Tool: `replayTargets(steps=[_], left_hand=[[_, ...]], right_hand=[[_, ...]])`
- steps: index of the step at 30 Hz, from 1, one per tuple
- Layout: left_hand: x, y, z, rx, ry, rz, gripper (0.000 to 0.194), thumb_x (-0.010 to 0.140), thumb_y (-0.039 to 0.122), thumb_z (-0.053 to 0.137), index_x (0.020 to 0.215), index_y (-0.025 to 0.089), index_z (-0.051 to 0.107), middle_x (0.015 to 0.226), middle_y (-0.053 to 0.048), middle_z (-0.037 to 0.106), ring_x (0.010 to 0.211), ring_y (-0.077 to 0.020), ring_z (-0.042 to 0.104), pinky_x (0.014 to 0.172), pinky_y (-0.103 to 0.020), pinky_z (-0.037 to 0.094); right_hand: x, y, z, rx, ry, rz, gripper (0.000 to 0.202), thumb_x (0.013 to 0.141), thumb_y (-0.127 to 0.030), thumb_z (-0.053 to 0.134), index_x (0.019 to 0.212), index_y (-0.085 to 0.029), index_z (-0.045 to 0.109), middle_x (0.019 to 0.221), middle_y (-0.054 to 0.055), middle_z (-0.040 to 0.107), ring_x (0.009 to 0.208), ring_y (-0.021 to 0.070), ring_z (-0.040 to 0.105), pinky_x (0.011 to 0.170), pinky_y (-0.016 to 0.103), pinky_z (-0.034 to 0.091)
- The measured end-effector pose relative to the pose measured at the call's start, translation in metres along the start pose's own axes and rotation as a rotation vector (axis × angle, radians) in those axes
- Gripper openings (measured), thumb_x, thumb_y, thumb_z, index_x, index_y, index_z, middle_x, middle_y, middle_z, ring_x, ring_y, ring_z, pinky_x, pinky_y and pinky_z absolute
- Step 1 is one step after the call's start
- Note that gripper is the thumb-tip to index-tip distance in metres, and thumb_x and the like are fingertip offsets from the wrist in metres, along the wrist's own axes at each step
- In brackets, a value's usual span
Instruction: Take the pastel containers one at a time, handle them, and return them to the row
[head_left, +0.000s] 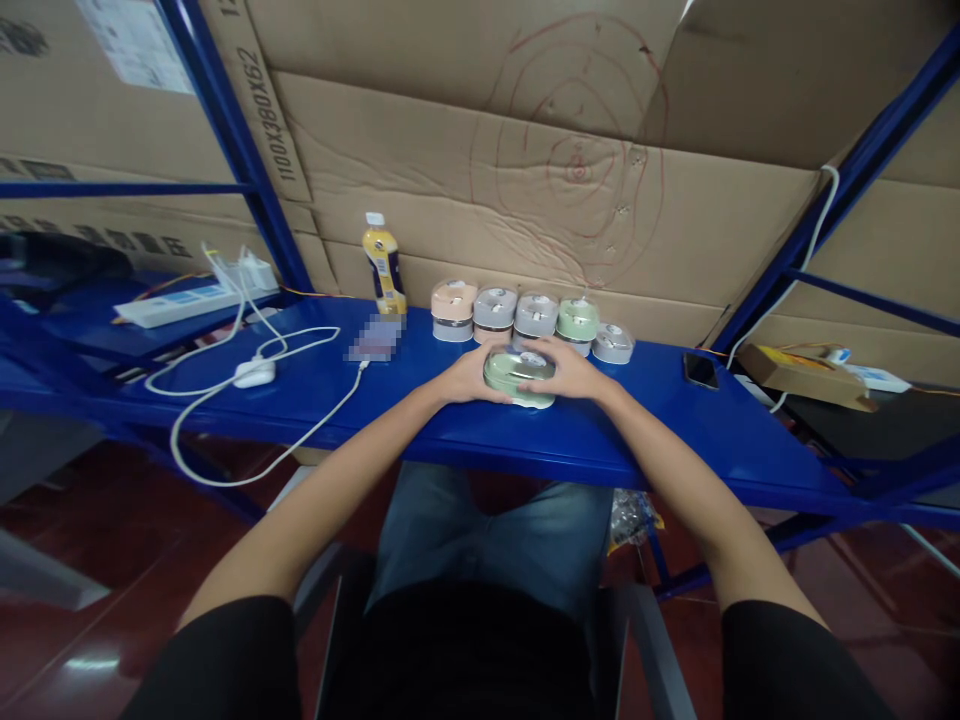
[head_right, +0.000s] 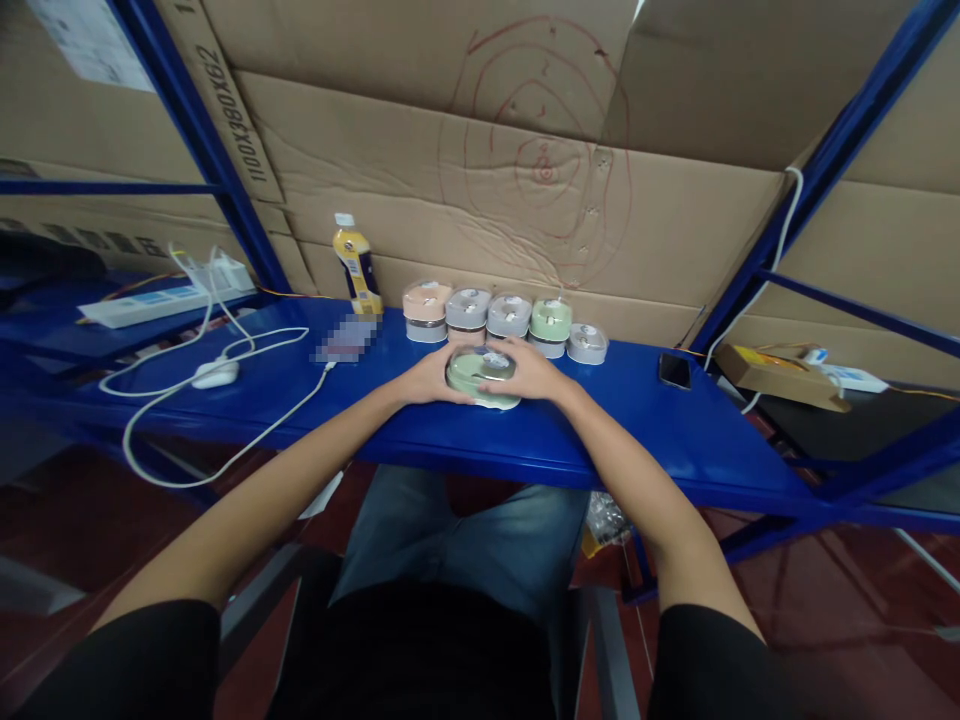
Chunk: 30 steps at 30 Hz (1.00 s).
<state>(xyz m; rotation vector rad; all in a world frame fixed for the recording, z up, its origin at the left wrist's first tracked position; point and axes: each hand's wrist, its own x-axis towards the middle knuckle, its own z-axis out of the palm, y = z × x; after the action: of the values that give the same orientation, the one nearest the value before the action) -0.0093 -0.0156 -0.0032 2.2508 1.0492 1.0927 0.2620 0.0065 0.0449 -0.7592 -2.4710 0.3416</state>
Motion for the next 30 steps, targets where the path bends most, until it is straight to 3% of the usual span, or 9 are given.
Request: replayTargets(steps=[7,15,22,26,30], left_hand=[[-0.002,0.001,0.002,0.058,-0.056,-0.014,0.134,0.056,0.063,0.103,0.166,0.021,0.039,0.155,-0.021,0.064,0.144,-0.0464,0.062,0.122,-0.064,0.048],[0.000,-0.001,0.005,0.043,-0.054,-0.032,0.133,0.054,0.064,0.103,0.164,0.019,0.043,0.158,-0.024,0.061,0.146,-0.0473,0.061,0.121,-0.062,0.049],[-0.002,-0.006,0.005,0.007,-0.038,-0.033,0.137,0.053,0.063,0.104,0.166,0.020,0.039,0.147,-0.021,0.071,0.138,-0.0447,0.068,0.118,-0.061,0.051],[-0.001,-0.005,0.006,0.002,-0.054,-0.034,0.141,0.051,0.062,0.105,0.166,0.019,0.037,0.149,-0.022,0.069,0.140,-0.0459,0.066,0.121,-0.062,0.049],[-0.001,-0.001,0.005,0.002,-0.058,-0.075,0.142,0.050,0.061,0.105,0.166,0.017,0.037,0.149,-0.022,0.069,0.141,-0.0472,0.064,0.121,-0.061,0.048]], right_hand=[[0.001,0.006,0.014,0.006,-0.030,0.051,0.089,0.078,-0.068,0.089,0.152,-0.023,0.068,0.131,0.014,0.070,0.123,0.0368,0.069,0.114,0.058,0.054],[0.000,0.000,0.017,-0.085,-0.080,0.093,0.094,0.079,-0.069,0.087,0.158,-0.025,0.061,0.143,0.016,0.070,0.136,0.0419,0.065,0.117,0.061,0.051],[-0.001,-0.005,0.022,-0.130,-0.057,0.115,0.092,0.082,-0.069,0.084,0.159,-0.024,0.061,0.144,0.016,0.071,0.136,0.0411,0.065,0.115,0.059,0.053],[0.000,-0.007,0.020,-0.155,-0.074,0.120,0.094,0.082,-0.071,0.084,0.158,-0.019,0.063,0.143,0.019,0.071,0.136,0.0433,0.065,0.116,0.060,0.053],[-0.005,-0.002,0.020,-0.131,-0.093,0.102,0.103,0.082,-0.074,0.083,0.164,-0.018,0.055,0.145,0.020,0.067,0.135,0.0438,0.065,0.116,0.062,0.053]])
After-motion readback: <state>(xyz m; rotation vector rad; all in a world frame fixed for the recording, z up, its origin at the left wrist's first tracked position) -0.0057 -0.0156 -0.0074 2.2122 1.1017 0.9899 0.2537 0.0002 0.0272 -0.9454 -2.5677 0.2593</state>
